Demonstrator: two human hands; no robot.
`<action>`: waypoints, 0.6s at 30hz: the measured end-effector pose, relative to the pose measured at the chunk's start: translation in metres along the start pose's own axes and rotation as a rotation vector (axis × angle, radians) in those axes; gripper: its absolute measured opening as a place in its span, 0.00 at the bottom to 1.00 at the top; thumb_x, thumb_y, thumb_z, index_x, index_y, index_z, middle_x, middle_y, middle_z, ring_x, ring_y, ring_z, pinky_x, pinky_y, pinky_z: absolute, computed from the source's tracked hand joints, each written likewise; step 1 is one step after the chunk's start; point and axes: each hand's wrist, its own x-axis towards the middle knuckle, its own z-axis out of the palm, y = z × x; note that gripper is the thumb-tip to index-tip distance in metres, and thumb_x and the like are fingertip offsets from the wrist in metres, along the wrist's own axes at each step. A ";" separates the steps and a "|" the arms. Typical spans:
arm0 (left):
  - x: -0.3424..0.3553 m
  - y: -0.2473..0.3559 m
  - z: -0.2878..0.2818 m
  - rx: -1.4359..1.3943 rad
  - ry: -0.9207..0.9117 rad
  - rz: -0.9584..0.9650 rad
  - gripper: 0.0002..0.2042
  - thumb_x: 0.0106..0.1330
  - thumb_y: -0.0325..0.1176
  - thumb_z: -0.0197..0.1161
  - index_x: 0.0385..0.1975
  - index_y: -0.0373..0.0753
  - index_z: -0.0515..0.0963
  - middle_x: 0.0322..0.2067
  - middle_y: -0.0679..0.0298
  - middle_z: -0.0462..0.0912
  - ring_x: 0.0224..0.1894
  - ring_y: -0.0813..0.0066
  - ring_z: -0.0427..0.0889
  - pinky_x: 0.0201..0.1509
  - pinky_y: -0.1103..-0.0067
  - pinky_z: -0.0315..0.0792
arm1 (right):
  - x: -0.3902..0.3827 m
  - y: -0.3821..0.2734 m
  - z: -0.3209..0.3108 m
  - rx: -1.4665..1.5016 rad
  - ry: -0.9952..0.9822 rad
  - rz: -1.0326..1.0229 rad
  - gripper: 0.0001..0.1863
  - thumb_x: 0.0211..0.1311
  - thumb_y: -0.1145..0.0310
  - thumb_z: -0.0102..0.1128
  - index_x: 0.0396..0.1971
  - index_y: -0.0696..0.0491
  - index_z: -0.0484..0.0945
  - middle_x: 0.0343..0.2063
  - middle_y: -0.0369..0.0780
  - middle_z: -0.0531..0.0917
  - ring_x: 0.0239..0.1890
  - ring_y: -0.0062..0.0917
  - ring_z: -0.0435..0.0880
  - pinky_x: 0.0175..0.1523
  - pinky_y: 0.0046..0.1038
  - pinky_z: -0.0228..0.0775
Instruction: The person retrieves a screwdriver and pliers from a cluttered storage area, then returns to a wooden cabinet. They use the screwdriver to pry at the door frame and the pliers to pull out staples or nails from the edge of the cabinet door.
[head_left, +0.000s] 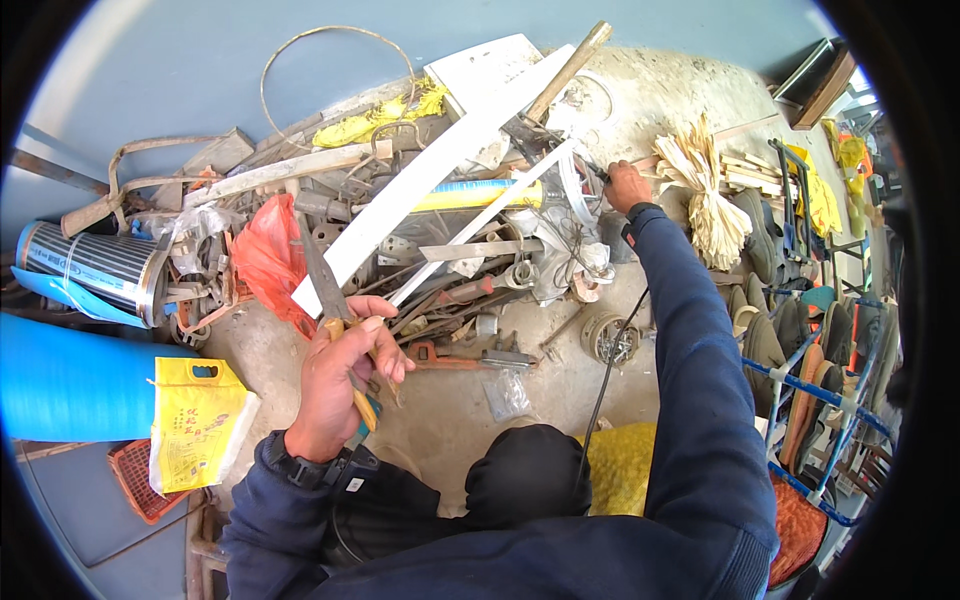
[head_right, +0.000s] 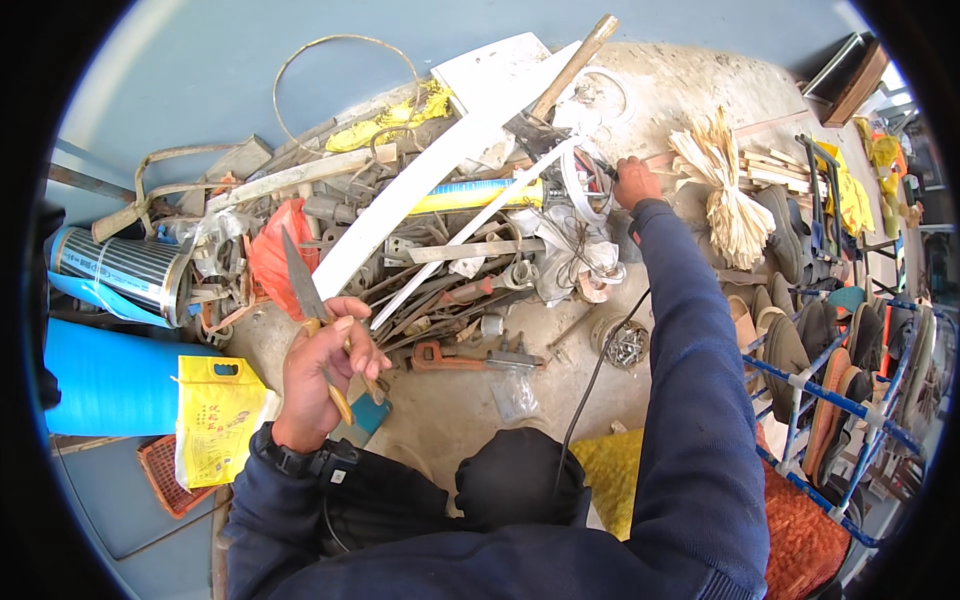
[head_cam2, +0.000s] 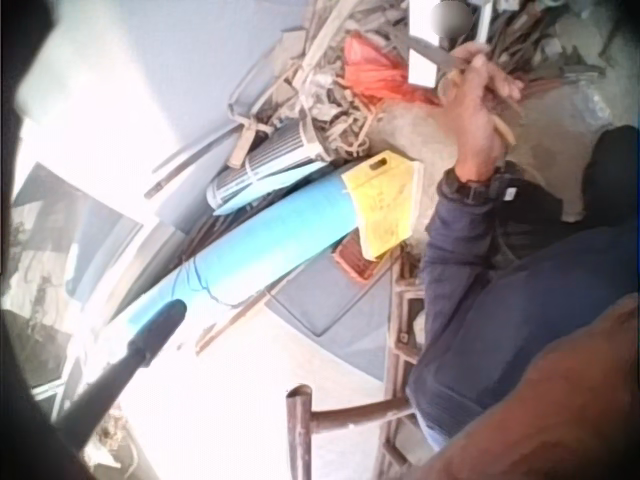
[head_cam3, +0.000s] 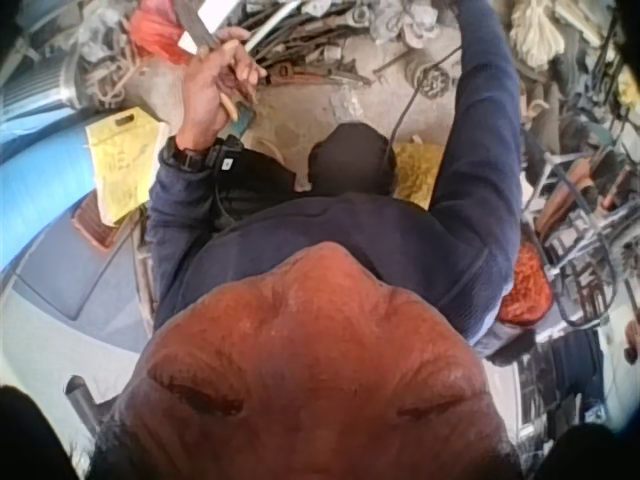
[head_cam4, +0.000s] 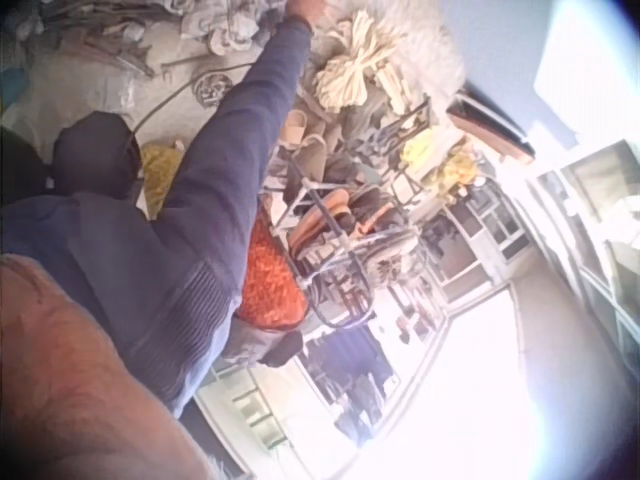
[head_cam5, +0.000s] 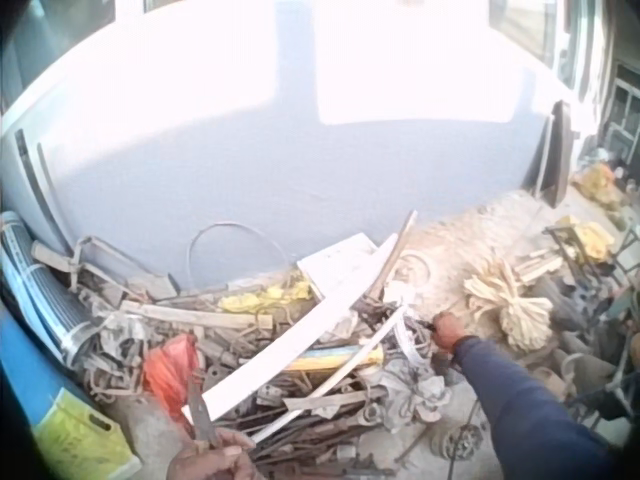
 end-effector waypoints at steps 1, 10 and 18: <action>0.002 -0.001 0.000 -0.002 -0.018 -0.022 0.13 0.73 0.35 0.50 0.49 0.32 0.70 0.20 0.66 0.71 0.25 0.74 0.75 0.43 0.70 0.76 | -0.008 0.001 -0.012 0.009 -0.027 0.012 0.16 0.54 0.67 0.58 0.43 0.56 0.77 0.43 0.51 0.81 0.49 0.46 0.81 0.51 0.45 0.76; 0.004 -0.022 -0.001 0.003 -0.073 -0.126 0.11 0.72 0.33 0.52 0.47 0.34 0.71 0.20 0.66 0.73 0.25 0.76 0.75 0.40 0.74 0.75 | -0.119 -0.002 -0.157 0.066 -0.155 -0.025 0.16 0.60 0.62 0.53 0.40 0.60 0.69 0.35 0.58 0.80 0.41 0.54 0.80 0.47 0.51 0.70; -0.056 -0.026 0.009 0.120 0.115 -0.206 0.06 0.69 0.30 0.55 0.40 0.34 0.73 0.19 0.67 0.73 0.19 0.78 0.73 0.26 0.79 0.68 | -0.214 -0.040 -0.281 0.182 -0.334 0.312 0.21 0.59 0.57 0.52 0.34 0.64 0.74 0.36 0.63 0.82 0.43 0.58 0.81 0.51 0.52 0.71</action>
